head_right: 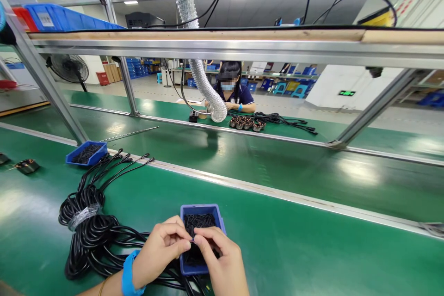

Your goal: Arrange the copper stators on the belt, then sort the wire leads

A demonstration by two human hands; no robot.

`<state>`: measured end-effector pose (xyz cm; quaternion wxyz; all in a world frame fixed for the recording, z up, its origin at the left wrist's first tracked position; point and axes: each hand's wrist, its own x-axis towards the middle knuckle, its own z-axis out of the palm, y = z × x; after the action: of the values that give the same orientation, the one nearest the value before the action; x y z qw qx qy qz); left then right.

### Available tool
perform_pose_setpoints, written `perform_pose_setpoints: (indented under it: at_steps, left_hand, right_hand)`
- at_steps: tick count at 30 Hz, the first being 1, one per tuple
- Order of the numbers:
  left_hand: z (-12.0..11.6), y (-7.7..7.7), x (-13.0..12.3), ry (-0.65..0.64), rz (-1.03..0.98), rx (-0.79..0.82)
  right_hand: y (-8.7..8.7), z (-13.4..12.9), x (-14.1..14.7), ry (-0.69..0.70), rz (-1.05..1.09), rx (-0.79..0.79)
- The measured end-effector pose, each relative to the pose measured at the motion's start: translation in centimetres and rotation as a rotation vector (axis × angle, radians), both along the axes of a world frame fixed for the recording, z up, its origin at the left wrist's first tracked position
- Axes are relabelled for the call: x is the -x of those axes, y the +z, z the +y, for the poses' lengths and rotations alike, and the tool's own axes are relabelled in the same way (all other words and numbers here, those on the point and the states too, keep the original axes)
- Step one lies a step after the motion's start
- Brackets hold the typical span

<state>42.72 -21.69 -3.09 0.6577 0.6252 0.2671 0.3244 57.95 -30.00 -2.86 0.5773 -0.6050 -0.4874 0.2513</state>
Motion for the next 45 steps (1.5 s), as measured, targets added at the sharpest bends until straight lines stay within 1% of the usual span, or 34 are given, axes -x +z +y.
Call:
perform_pose_setpoints:
  at_steps: [3,6,9,12,14,20,26,29,31,34,36,38,40,42,45]
  left_hand:
    - [0.1,0.3,0.1,-0.006,0.031,-0.015]
    - [0.2,0.5,0.1,-0.007,0.046,-0.006]
    - [0.3,0.5,0.1,-0.009,0.032,0.022]
    - [0.3,0.6,0.0,-0.01,0.02,0.069]
    - [0.3,0.7,0.0,-0.006,0.018,0.101]
    - [0.3,0.9,0.0,0.003,0.023,0.111]
    - [0.3,0.8,0.0,0.009,0.02,0.094]
    - [0.3,0.5,0.0,0.017,0.026,0.086]
    - [0.4,0.4,0.1,0.005,0.036,0.101]
    - [0.5,0.3,0.2,-0.022,0.038,0.097]
    - [0.5,0.3,0.2,-0.024,0.027,0.082]
    - [0.5,0.5,0.2,-0.025,0.021,0.084]
    - [0.4,0.7,0.2,-0.025,0.026,0.094]
    - [0.4,1.0,0.2,-0.019,0.036,0.101]
    - [0.3,1.3,0.2,-0.009,0.049,0.107]
  right_hand:
    - [-0.8,0.1,0.5,-0.068,0.129,-0.008]
    - [-0.8,0.2,0.7,-0.14,0.164,-0.016]
    - [-0.1,0.1,0.3,-0.117,0.026,-0.064]
    - [0.3,0.1,0.1,-0.078,-0.186,-0.213]
    - [0.2,0.1,0.2,-0.067,-0.29,-0.267]
    - [-0.2,-0.2,0.3,-0.043,-0.455,-0.307]
    - [0.4,0.0,0.0,0.011,-0.616,-0.382]
    - [0.8,0.2,0.1,0.018,-0.631,-0.414]
    - [0.9,0.2,0.1,0.046,-0.604,-0.397]
    - [1.0,0.2,0.1,0.078,-0.481,-0.321]
    - [0.9,0.0,0.0,0.06,-0.383,-0.282]
    - [0.9,-0.1,-0.2,0.026,-0.334,-0.27]
    - [0.9,-0.1,-0.2,-0.017,-0.369,-0.304]
    - [1.0,0.0,-0.2,-0.045,-0.459,-0.357]
    - [1.3,0.2,0.1,-0.027,-0.566,-0.41]
